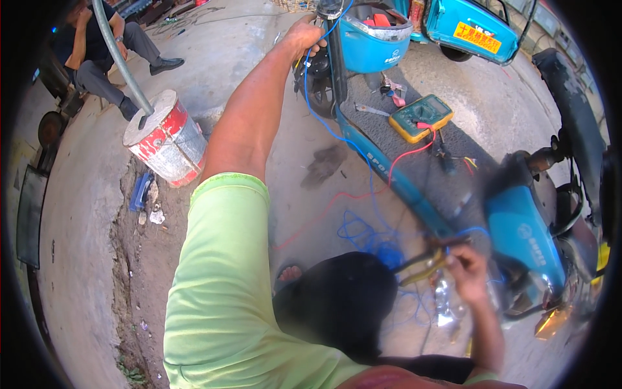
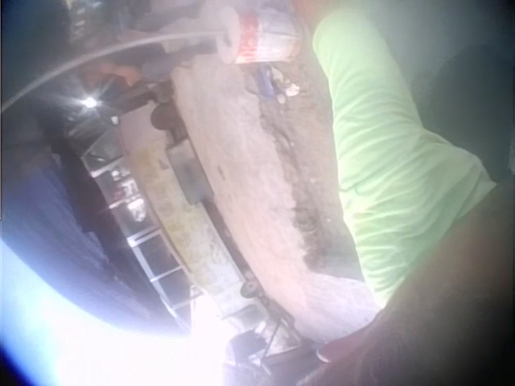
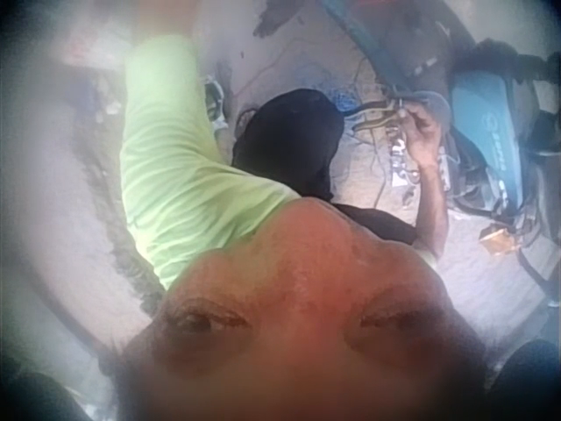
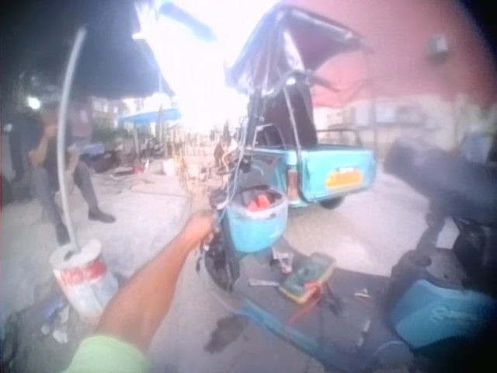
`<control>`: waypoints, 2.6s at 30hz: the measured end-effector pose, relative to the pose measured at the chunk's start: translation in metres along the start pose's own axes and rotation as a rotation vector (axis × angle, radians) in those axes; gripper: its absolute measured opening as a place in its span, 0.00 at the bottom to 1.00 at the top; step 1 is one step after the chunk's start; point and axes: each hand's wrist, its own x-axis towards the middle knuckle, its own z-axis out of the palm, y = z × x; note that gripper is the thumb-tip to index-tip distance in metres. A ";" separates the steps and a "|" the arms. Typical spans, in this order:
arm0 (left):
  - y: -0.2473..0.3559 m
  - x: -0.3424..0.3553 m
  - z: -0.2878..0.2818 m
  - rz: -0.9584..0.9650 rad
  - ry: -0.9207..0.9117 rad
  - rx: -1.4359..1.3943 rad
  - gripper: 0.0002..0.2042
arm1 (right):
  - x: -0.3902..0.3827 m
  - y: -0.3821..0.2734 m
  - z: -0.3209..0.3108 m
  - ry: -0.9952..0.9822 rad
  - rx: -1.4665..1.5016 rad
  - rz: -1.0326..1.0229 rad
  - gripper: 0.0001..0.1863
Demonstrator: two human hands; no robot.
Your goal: The person repairs electrical components on a blue electric scooter by handling wires, using a multimeter to test connections, and manipulating internal wiring beneath the scooter's seat.
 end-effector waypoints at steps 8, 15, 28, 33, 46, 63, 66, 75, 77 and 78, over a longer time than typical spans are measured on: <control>-0.004 -0.005 -0.004 0.010 -0.021 -0.077 0.29 | -0.003 0.001 -0.005 0.004 -0.036 0.013 0.06; -0.009 -0.050 0.009 0.050 0.071 -0.257 0.22 | -0.005 0.001 -0.009 -0.008 -0.012 0.003 0.04; -0.069 -0.143 -0.030 -0.018 -0.133 -0.713 0.14 | 0.000 0.008 -0.010 0.005 0.026 -0.009 0.04; -0.039 -0.149 -0.065 -0.034 -0.025 -0.704 0.12 | 0.002 0.012 -0.009 -0.003 0.097 0.006 0.04; -0.053 -0.144 -0.094 -0.023 0.165 -0.508 0.10 | -0.003 0.014 -0.012 0.006 0.080 0.017 0.05; -0.061 -0.129 -0.078 -0.240 -0.152 -0.349 0.32 | -0.001 0.014 -0.011 -0.014 -0.079 0.117 0.03; -0.048 -0.092 -0.046 -0.141 -0.245 -0.400 0.36 | -0.005 0.017 -0.009 -0.006 0.022 0.122 0.03; -0.036 -0.052 -0.029 -0.189 -0.045 -0.554 0.30 | -0.009 -0.005 0.003 -0.011 -0.015 0.065 0.04; -0.031 -0.047 -0.032 -0.095 -0.113 -0.436 0.38 | -0.011 -0.002 0.003 0.010 0.004 0.073 0.04; -0.042 -0.046 -0.043 -0.142 -0.093 -0.479 0.38 | -0.010 0.004 0.002 0.003 0.041 0.101 0.05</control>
